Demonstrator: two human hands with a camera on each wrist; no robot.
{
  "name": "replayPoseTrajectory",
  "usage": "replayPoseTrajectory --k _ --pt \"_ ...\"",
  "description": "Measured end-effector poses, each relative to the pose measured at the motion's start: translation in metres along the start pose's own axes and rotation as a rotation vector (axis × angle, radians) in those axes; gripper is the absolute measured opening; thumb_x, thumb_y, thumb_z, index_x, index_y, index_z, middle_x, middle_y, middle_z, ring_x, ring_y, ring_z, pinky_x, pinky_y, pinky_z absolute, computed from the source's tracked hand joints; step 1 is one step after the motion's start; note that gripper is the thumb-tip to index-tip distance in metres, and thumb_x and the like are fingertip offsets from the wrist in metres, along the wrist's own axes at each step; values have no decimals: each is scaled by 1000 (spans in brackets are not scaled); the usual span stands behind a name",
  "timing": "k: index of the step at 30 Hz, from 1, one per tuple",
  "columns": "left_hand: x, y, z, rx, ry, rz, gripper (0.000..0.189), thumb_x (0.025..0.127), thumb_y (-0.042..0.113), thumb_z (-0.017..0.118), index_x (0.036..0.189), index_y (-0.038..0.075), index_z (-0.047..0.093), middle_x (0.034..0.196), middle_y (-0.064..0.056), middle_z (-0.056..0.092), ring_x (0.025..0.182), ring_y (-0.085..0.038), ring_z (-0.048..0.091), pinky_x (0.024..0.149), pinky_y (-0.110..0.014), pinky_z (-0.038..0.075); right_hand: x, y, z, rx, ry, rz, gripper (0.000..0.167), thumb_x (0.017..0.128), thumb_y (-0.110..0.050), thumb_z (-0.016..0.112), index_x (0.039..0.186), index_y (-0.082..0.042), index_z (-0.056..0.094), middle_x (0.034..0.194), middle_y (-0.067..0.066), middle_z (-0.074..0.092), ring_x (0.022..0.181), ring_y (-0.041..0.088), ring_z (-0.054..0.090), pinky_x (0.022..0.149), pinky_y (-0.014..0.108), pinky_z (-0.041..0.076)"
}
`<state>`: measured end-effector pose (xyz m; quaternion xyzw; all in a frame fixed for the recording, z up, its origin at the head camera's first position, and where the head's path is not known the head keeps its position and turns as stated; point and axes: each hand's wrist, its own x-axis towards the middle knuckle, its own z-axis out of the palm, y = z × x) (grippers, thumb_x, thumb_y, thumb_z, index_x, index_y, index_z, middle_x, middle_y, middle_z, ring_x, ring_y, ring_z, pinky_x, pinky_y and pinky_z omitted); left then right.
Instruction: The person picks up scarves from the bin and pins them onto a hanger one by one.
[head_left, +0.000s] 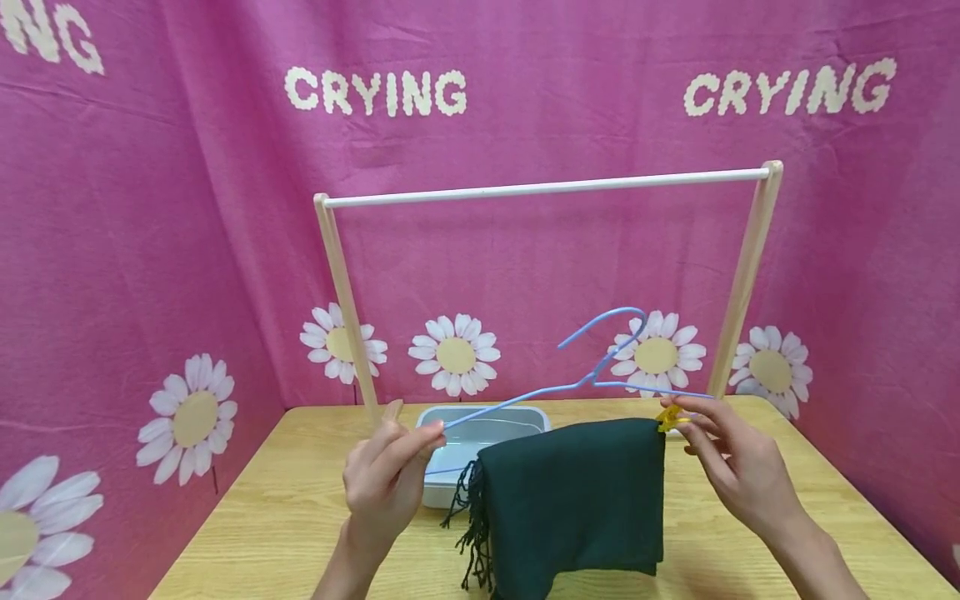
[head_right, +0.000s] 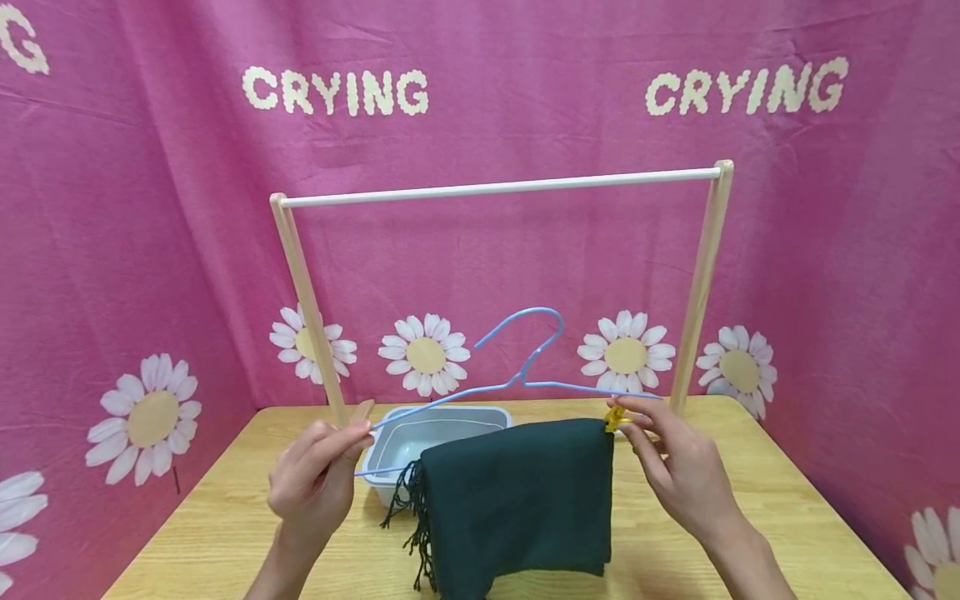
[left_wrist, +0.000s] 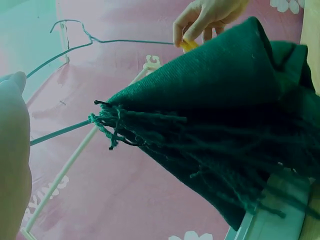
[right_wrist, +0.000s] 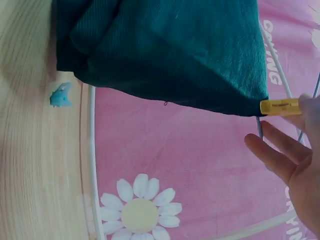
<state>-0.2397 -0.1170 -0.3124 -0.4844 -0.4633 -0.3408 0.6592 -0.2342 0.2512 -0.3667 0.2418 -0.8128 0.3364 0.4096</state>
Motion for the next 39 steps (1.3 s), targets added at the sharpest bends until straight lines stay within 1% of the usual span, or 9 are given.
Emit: replayPoseTrajectory --k 4,9,13,18,22,26,30,34,39 --pt "-2 -2 -2 -26 14 -23 14 90 8 71 89 -6 74 57 -5 47 47 -4 31 45 -10 19 2 2 -3 87 -57 -7 51 83 17 66 128 -3 57 123 -21 63 111 -16 57 83 6 48" --pt "-1 -3 -3 -36 15 -32 15 90 9 71 91 -6 74 57 -5 46 48 -4 27 46 -11 17 3 9 -5 252 -128 -55 47 87 21 56 131 6 48 125 5 64 119 1 59 94 10 46" --pt "-2 -3 -4 -30 7 -44 15 90 9 71 90 -6 74 57 -4 44 48 -4 27 46 -10 17 0 15 -5 282 -159 -72 39 91 17 55 128 7 48 124 1 65 114 1 61 94 11 47" --pt "-2 -3 -3 -23 31 -52 16 90 9 72 88 -7 73 56 -3 39 49 -3 25 47 -11 16 -1 19 -4 424 -142 -96 30 96 9 54 124 15 47 119 5 65 109 5 64 92 13 50" --pt "-1 -2 -3 -12 53 -61 17 90 9 72 85 -7 73 56 -3 37 49 -4 25 47 -11 16 2 16 -5 493 -98 -115 27 91 18 54 119 17 51 111 13 67 104 10 67 91 15 51" --pt "-1 -2 -3 -16 55 -69 17 90 8 72 84 -8 72 57 -3 38 49 -5 26 47 -11 17 3 10 -5 358 -114 -31 35 86 22 57 117 6 59 107 6 70 100 5 66 89 12 50" --pt "-3 -5 -3 -13 42 -56 17 90 9 72 85 -8 72 57 -3 38 49 -4 26 47 -11 16 2 8 -4 178 -164 47 38 89 13 63 120 -9 61 113 -5 70 102 -2 62 87 8 47" --pt "-8 -8 -4 22 10 -55 19 91 11 71 85 -7 72 57 -2 38 49 -3 25 46 -11 15 2 9 0 109 -112 -9 47 85 13 66 127 -9 61 120 -8 68 103 -4 59 84 7 45" --pt "-13 -12 -9 43 -27 -122 22 92 13 70 86 -8 72 58 -2 39 52 -4 25 46 -13 17 1 11 2 100 -17 -152 54 79 14 72 130 -1 61 122 -1 69 103 -2 61 86 7 47"
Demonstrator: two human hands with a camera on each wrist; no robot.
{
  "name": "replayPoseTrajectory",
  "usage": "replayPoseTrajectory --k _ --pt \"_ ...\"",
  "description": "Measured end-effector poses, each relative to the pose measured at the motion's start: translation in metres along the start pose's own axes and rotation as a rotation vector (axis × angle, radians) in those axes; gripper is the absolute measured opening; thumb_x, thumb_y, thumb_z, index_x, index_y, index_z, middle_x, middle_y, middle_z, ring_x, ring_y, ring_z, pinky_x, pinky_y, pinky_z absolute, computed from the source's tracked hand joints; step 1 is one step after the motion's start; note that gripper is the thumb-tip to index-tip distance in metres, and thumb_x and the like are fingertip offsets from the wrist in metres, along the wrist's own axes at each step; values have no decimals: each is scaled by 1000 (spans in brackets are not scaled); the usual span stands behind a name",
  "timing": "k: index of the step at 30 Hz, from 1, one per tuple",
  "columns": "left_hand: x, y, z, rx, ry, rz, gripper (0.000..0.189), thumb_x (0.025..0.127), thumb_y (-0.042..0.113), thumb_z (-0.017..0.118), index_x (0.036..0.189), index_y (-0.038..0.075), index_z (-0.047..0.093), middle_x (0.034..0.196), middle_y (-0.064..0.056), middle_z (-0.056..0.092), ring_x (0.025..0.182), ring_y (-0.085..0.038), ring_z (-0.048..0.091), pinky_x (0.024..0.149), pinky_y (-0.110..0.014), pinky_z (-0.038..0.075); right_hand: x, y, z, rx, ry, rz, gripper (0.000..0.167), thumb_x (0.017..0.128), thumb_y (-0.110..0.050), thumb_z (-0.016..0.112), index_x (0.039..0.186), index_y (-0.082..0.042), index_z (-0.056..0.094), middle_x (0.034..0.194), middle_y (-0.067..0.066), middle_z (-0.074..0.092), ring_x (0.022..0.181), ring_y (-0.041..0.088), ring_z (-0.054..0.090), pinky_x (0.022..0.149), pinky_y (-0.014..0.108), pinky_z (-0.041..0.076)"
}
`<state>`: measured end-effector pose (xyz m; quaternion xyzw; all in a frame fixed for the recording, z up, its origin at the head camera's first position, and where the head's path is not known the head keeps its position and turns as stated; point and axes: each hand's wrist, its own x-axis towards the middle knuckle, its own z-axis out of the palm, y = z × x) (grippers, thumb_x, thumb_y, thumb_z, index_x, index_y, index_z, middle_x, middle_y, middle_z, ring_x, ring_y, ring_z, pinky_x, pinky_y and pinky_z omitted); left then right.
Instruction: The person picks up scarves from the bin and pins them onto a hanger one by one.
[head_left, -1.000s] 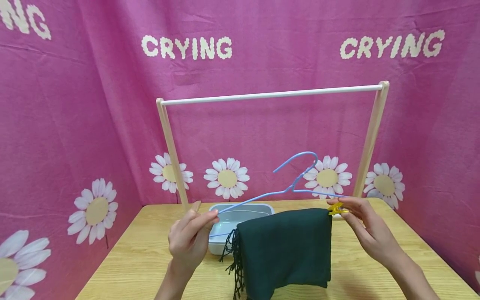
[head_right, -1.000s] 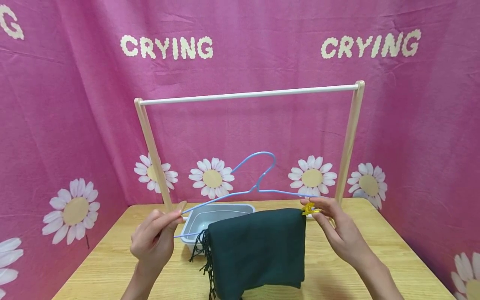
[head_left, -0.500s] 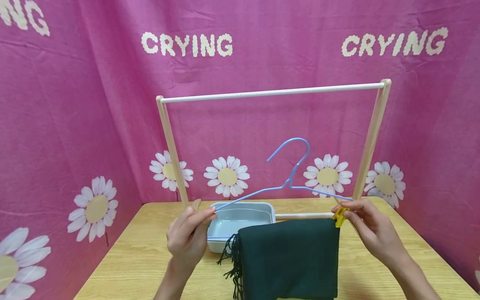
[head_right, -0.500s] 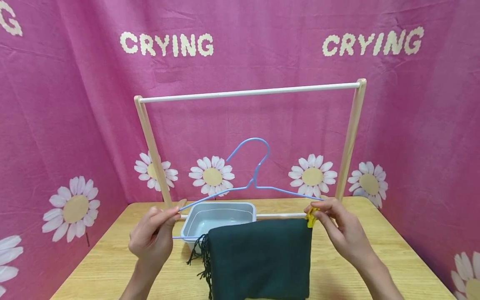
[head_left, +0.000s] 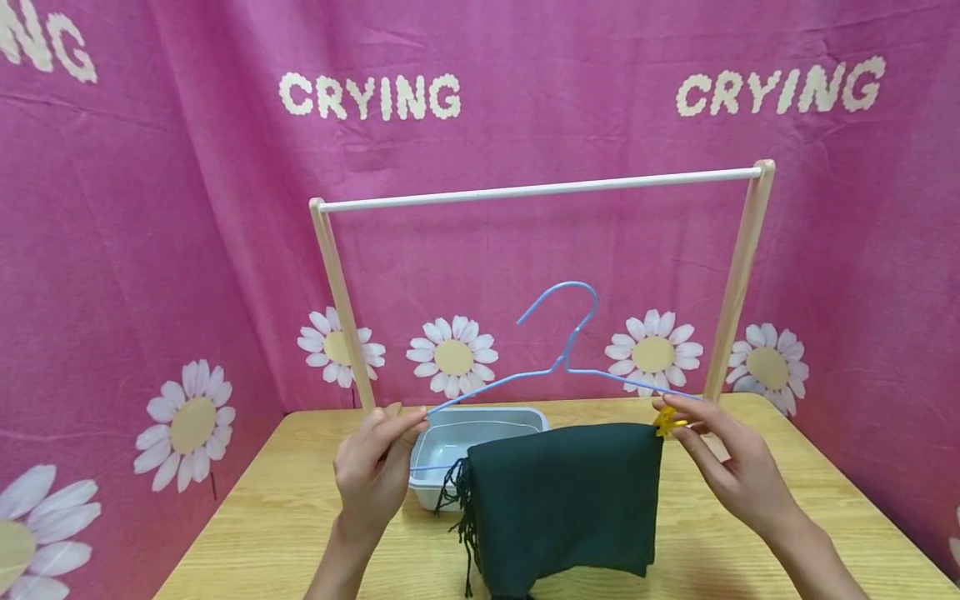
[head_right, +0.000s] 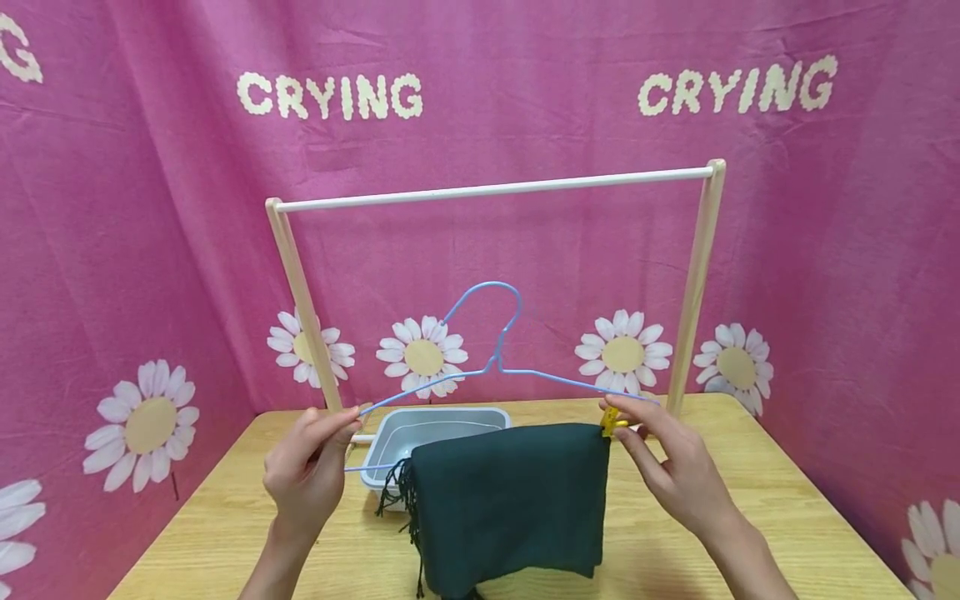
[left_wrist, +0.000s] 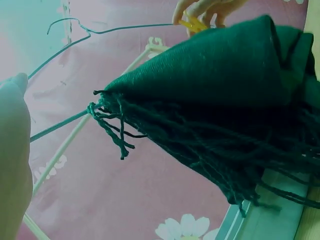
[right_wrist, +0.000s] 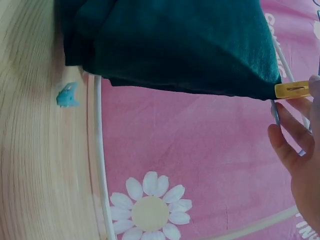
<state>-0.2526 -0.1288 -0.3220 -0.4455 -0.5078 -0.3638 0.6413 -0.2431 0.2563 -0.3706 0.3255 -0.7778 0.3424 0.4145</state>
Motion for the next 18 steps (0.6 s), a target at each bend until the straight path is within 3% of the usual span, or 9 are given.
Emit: replayPoseTrajectory --k 5,9,14,18 --pt "0 -2 -1 16 24 21 21 91 12 71 85 -8 72 58 -3 41 52 -5 28 47 -13 19 0 -2 0 -22 -18 45 59 73 20 73 126 -4 64 113 -6 71 97 -5 61 83 7 48" --pt "4 2 0 40 52 65 22 91 13 72 83 -7 72 57 -2 37 52 -5 23 47 -13 16 0 -5 -2 24 -31 55 56 71 24 72 120 -3 66 102 -7 72 73 -5 63 60 9 48" --pt "10 9 1 19 76 94 21 90 13 72 84 -7 72 55 -2 36 50 -4 21 47 -12 13 -1 -8 -5 143 22 76 46 73 26 69 112 1 69 98 -5 74 47 0 47 41 16 38" --pt "13 11 2 -6 99 108 20 89 10 73 82 -8 72 54 -2 37 49 -4 22 47 -11 14 1 -9 -4 85 65 92 44 70 24 73 103 -3 73 94 -3 76 46 -3 39 40 16 31"
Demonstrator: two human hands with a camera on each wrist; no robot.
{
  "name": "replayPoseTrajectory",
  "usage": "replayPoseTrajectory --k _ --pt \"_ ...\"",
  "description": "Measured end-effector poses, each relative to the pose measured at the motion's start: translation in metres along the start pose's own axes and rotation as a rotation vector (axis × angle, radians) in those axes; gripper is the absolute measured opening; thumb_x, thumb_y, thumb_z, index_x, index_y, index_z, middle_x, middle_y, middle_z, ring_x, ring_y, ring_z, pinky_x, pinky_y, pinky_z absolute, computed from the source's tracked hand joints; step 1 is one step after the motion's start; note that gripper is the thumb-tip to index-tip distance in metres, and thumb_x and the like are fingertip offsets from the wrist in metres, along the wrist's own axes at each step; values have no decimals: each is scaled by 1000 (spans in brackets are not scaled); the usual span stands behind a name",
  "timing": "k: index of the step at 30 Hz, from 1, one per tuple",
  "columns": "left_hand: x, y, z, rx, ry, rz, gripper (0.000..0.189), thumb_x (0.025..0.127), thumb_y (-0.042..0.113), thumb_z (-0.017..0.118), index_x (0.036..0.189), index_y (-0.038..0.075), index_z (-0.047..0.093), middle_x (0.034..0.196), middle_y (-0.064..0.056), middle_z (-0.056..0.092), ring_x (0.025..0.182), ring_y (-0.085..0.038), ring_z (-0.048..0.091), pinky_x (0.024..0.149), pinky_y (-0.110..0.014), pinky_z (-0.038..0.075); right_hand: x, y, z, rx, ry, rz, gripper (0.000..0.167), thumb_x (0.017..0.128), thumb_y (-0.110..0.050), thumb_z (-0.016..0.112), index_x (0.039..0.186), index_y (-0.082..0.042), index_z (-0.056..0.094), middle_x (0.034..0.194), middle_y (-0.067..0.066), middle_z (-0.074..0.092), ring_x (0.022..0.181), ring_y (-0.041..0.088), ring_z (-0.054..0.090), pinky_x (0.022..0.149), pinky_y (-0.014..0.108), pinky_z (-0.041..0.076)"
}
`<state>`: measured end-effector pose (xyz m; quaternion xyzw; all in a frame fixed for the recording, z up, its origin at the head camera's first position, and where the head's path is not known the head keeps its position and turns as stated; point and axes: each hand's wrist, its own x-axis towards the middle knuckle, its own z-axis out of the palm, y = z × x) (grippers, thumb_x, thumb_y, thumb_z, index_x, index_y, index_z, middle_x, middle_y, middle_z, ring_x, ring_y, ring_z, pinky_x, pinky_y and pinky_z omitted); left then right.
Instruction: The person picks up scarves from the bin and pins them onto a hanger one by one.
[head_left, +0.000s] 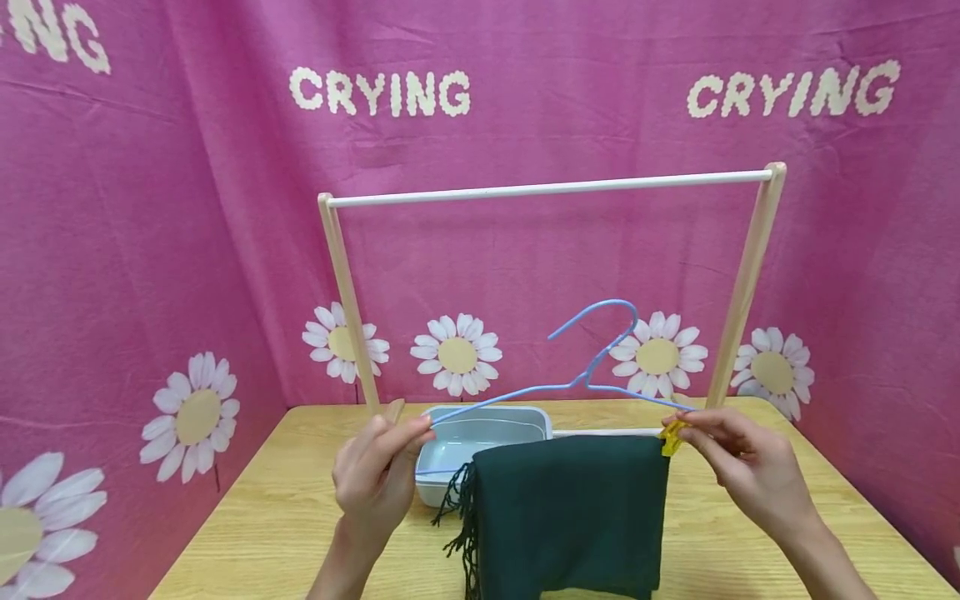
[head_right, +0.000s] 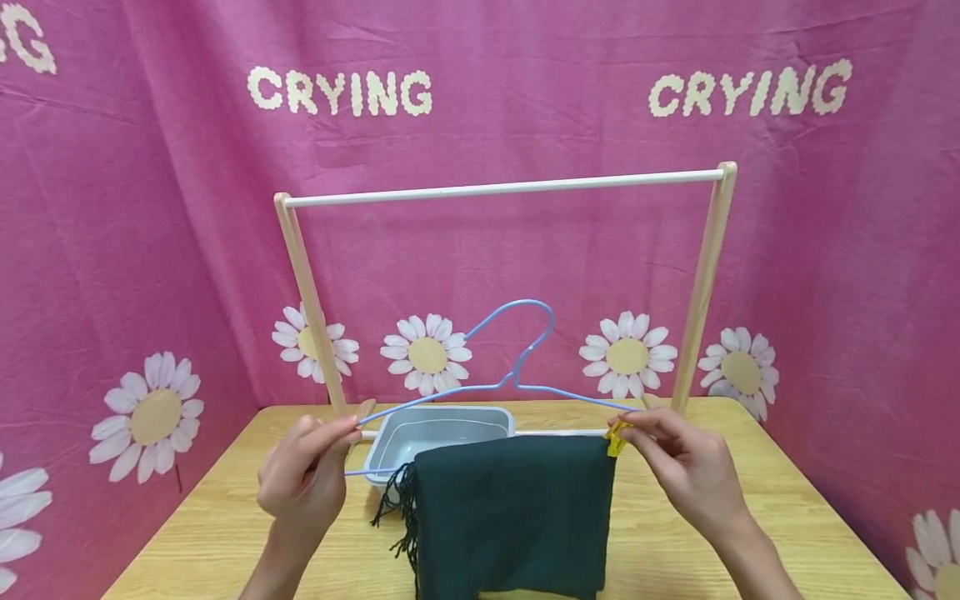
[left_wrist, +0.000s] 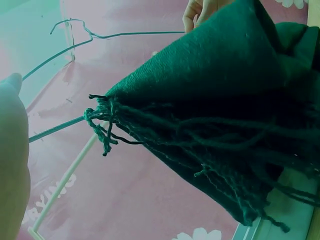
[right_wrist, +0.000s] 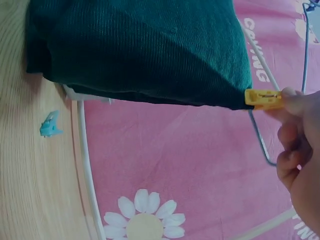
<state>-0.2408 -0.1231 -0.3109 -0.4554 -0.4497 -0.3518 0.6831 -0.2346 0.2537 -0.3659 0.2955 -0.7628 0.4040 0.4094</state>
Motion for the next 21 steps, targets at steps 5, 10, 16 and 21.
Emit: replayPoseTrajectory --k 5,10,16,21 --pt "-2 0 1 14 -7 7 22 90 11 73 83 -9 71 55 -1 34 49 -4 19 48 -11 12 2 -1 4 -187 -1 -66 48 62 17 82 100 -12 76 83 0 75 47 -9 36 42 10 29" --pt "-11 -5 -4 74 -66 -44 22 91 12 71 87 -10 72 57 -2 37 51 -4 22 47 -12 13 1 -4 5 -194 -95 59 44 75 8 79 110 -18 74 81 -7 73 43 -6 33 40 13 28" --pt "-14 -11 -4 158 -147 23 29 96 16 66 86 -11 72 57 -3 44 48 -4 26 43 -12 15 1 -7 5 -165 -96 133 47 83 5 74 124 -17 69 70 -12 64 43 -2 43 41 16 33" --pt "-15 -11 -4 218 -215 28 32 99 19 61 80 -6 68 58 0 42 44 -2 26 40 -12 20 1 -4 7 -194 -41 10 60 74 13 77 128 -10 67 91 -5 66 52 -2 49 49 13 41"
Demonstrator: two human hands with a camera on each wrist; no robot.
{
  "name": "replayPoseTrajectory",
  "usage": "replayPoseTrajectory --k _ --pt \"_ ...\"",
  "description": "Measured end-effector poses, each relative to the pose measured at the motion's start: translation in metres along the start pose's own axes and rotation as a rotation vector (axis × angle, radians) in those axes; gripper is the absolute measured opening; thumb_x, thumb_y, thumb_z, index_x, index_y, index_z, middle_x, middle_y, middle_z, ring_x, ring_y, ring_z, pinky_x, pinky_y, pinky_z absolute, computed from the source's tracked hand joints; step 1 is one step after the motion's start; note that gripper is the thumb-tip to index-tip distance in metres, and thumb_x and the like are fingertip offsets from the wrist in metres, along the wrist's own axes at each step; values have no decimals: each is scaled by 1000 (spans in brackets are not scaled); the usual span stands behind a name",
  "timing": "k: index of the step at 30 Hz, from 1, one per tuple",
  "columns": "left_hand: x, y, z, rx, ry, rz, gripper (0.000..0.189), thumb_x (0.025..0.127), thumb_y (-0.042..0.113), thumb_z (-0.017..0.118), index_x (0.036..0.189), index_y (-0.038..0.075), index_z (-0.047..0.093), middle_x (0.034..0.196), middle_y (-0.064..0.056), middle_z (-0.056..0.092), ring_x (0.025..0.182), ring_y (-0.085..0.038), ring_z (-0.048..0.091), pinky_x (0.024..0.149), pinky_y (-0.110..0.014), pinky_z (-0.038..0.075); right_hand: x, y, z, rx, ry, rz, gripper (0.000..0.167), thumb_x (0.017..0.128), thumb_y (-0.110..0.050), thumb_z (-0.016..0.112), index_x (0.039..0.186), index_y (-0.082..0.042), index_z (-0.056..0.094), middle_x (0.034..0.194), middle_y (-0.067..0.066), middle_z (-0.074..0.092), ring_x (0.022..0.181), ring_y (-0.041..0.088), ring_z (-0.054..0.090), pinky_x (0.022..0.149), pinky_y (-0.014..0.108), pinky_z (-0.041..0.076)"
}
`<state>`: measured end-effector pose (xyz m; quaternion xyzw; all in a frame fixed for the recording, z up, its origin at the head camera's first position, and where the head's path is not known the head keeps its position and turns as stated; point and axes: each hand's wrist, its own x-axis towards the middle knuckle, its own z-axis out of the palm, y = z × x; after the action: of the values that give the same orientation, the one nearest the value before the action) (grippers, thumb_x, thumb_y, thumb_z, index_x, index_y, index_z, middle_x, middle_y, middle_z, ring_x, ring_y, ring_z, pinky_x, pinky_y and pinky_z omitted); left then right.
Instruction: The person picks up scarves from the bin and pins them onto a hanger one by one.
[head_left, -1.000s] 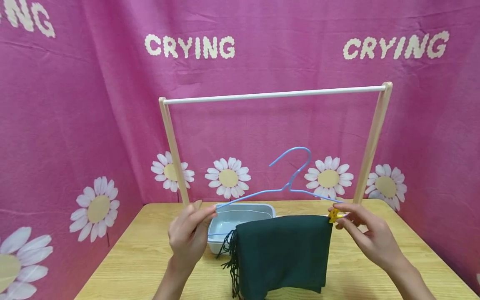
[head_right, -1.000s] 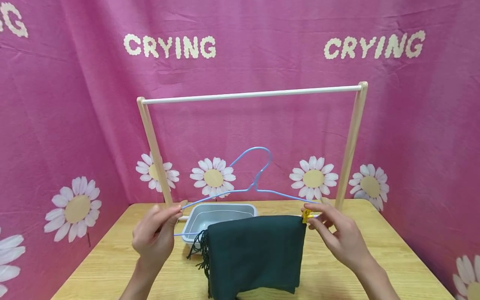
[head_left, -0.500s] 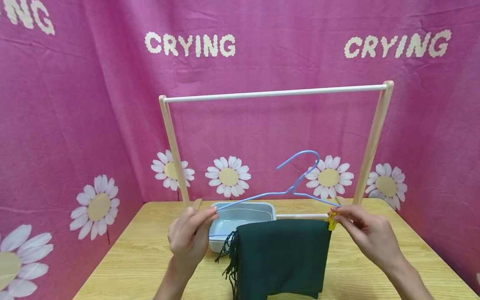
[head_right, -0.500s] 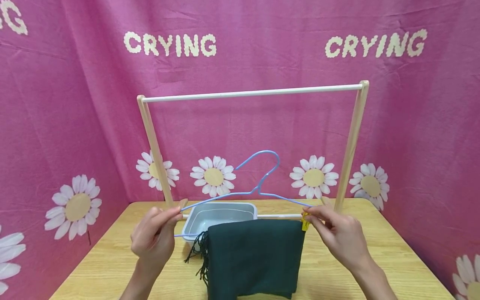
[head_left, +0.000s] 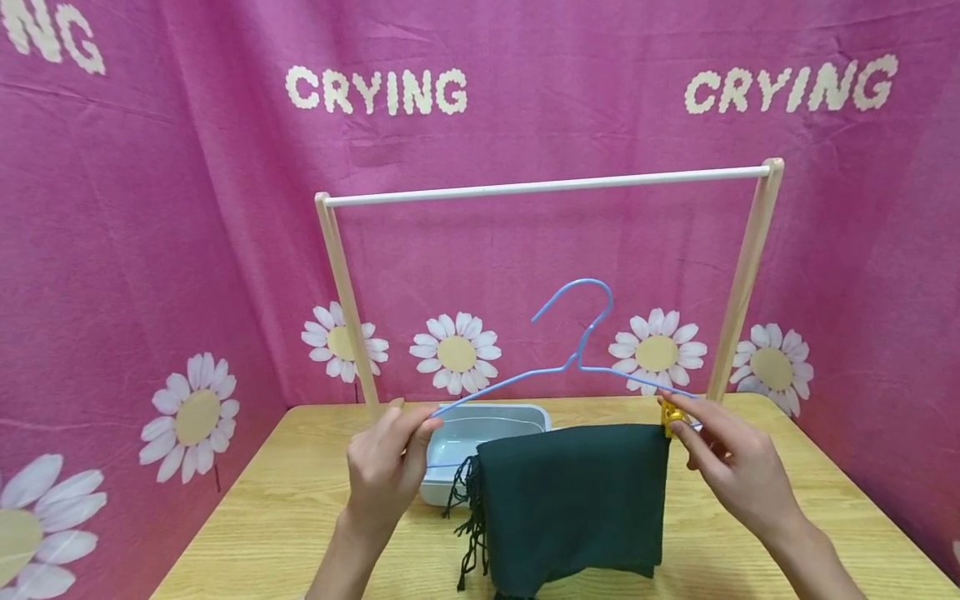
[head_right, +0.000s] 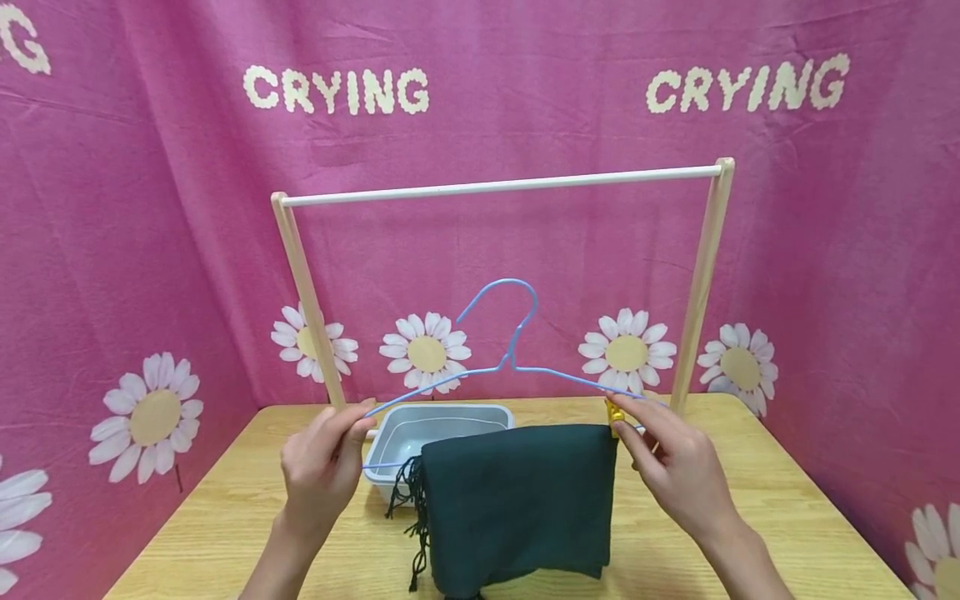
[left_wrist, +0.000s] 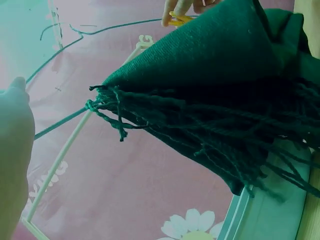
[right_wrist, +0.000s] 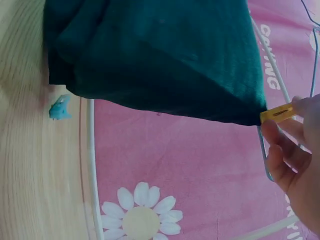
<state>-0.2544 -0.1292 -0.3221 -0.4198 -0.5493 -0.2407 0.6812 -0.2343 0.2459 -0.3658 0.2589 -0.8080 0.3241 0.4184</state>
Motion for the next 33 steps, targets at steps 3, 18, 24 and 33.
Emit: replayPoseTrajectory --k 3,18,24,33 --pt "-1 0 0 -5 -18 -28 31 100 19 60 81 -5 66 59 1 40 45 -1 26 41 -11 19 0 1 1 -17 21 -49 66 68 16 79 128 -8 66 97 -2 67 57 -3 52 52 11 43" --pt "2 5 3 -121 180 -51 35 97 17 64 75 -11 64 54 0 38 46 -3 25 44 -12 15 2 -9 -12 292 58 314 26 90 8 66 115 4 68 96 -21 73 47 13 46 39 29 34" --pt "6 5 2 -134 206 -56 36 96 16 65 74 -12 64 53 -1 39 45 -4 26 44 -11 15 2 -7 -7 468 61 432 27 92 3 66 118 6 65 105 -14 75 41 17 44 37 33 33" --pt "7 6 -1 -104 218 -55 37 97 18 65 73 -10 65 52 1 35 45 -3 23 44 -11 12 2 -1 0 760 42 630 35 97 -10 63 131 -2 60 112 -7 74 64 13 66 65 23 59"
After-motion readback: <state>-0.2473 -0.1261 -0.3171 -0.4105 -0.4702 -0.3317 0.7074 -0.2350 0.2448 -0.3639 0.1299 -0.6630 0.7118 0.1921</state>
